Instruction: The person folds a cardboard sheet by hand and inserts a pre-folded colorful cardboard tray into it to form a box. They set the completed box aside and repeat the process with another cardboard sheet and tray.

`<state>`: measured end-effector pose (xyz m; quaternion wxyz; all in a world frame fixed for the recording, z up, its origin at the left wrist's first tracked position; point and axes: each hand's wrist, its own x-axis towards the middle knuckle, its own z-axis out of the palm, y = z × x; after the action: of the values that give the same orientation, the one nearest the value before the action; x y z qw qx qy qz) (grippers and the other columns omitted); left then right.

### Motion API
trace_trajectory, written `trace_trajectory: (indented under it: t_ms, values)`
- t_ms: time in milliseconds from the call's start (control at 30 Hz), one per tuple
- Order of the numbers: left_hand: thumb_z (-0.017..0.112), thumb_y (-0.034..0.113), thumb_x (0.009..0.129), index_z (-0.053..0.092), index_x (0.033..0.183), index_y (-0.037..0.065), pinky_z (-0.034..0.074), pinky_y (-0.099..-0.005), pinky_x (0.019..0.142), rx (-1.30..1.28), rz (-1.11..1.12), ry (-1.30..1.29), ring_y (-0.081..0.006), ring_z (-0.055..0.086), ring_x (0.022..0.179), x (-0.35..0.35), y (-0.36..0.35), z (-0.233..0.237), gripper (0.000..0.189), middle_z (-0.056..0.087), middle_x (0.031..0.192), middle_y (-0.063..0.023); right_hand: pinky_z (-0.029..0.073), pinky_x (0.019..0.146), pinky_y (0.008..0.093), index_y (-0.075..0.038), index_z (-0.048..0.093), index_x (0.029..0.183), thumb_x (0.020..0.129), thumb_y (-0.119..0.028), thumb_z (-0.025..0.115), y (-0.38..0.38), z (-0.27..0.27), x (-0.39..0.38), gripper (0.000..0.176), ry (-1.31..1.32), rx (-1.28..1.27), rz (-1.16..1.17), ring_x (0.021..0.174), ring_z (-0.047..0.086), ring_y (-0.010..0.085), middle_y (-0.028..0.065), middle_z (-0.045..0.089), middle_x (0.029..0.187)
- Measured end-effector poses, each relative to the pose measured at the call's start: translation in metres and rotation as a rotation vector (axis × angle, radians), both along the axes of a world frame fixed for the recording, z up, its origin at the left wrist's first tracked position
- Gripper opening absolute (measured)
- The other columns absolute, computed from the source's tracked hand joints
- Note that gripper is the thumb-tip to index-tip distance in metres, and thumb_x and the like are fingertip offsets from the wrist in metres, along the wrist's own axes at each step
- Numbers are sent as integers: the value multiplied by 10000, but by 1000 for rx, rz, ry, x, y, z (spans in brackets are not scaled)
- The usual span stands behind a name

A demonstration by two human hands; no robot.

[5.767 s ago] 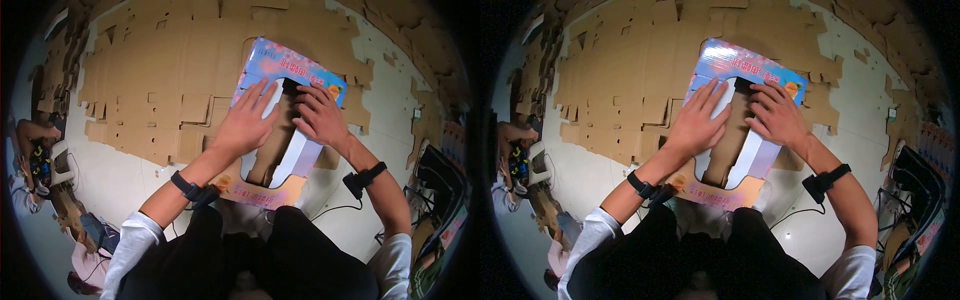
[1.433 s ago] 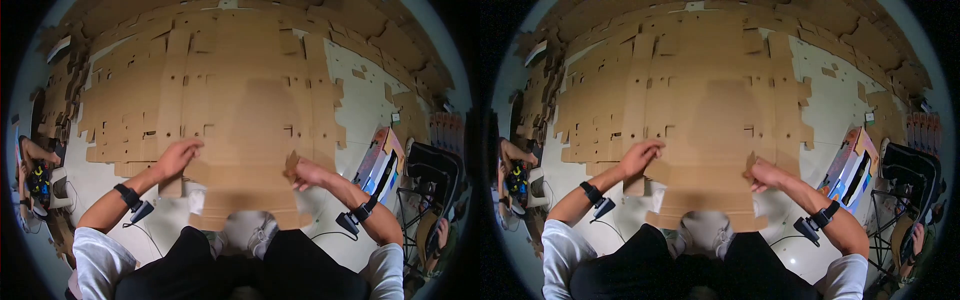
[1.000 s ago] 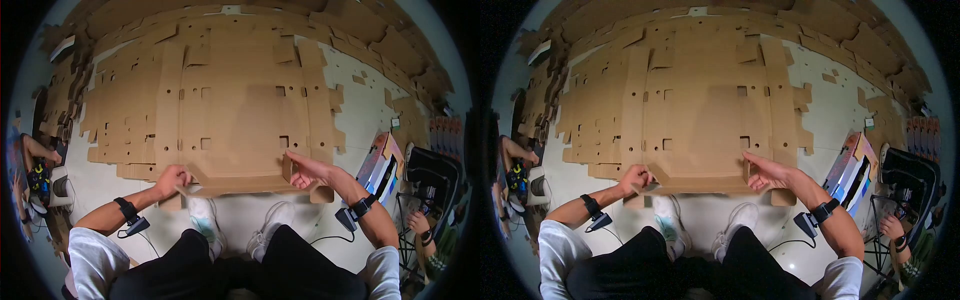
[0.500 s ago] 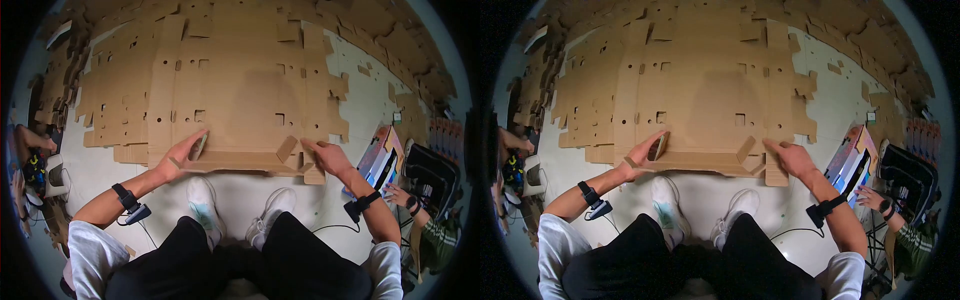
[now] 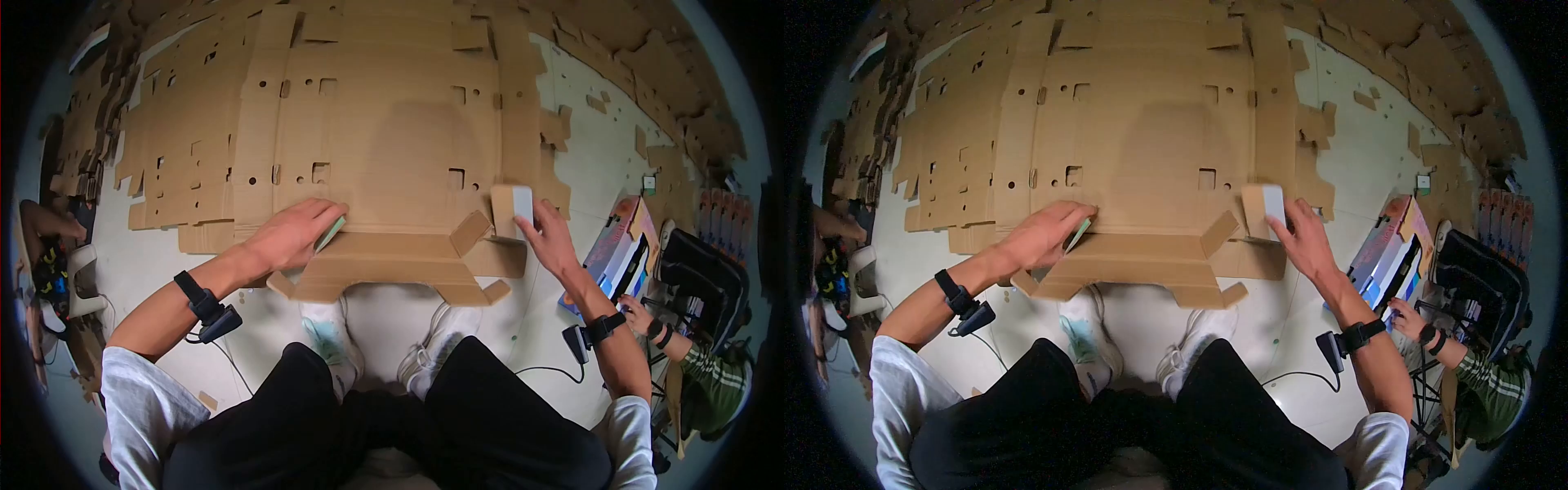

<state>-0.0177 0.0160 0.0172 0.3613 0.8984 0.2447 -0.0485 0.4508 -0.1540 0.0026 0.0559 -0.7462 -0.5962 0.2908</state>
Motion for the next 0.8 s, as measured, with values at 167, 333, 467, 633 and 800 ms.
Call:
trace_trajectory:
  t_ms: [167, 333, 467, 633, 800]
  values:
    - [678, -9, 819, 495, 1444, 8, 487, -466, 1124, 103, -114, 8, -425, 563, 1303, -1, 13, -9, 651, 587, 1389, -209, 539, 685, 394, -32, 695, 1210, 925, -181, 671, 35, 57, -41, 323, 154, 106, -102, 669, 652, 312, 204, 650, 769]
    - [664, 43, 862, 533, 1349, 34, 493, -457, 1090, 30, -20, 79, -387, 563, 1286, 3, 20, -11, 505, 585, 1371, -186, 519, 597, 358, -3, 718, 913, 896, -186, 687, 51, 87, -71, 186, 275, 56, 101, 571, 624, 278, 169, 655, 697]
    - [649, 37, 889, 532, 1375, 25, 479, -462, 1118, 109, -189, -1, -388, 555, 1302, 6, 20, -15, 499, 588, 1370, -190, 536, 635, 410, -11, 711, 1004, 959, -213, 671, 74, 95, -99, 211, 292, -84, 216, 648, 665, 332, 201, 686, 765]
    - [659, 30, 880, 539, 1401, 20, 461, -444, 1159, 87, -131, 30, -370, 544, 1341, 9, 16, -10, 536, 559, 1439, -195, 519, 853, 449, -55, 716, 1057, 929, -176, 733, 86, 39, -127, 178, 316, 5, 569, 954, 645, 325, 157, 651, 1011]
    - [789, 194, 850, 522, 1468, 57, 418, -524, 1202, 337, -20, 235, -486, 414, 1461, -11, 3, -10, 687, 350, 1631, -238, 479, 1010, 452, -80, 721, 1057, 875, -192, 798, 95, 2, -130, 227, 123, 193, 861, 1099, 587, 308, 110, 578, 1069]
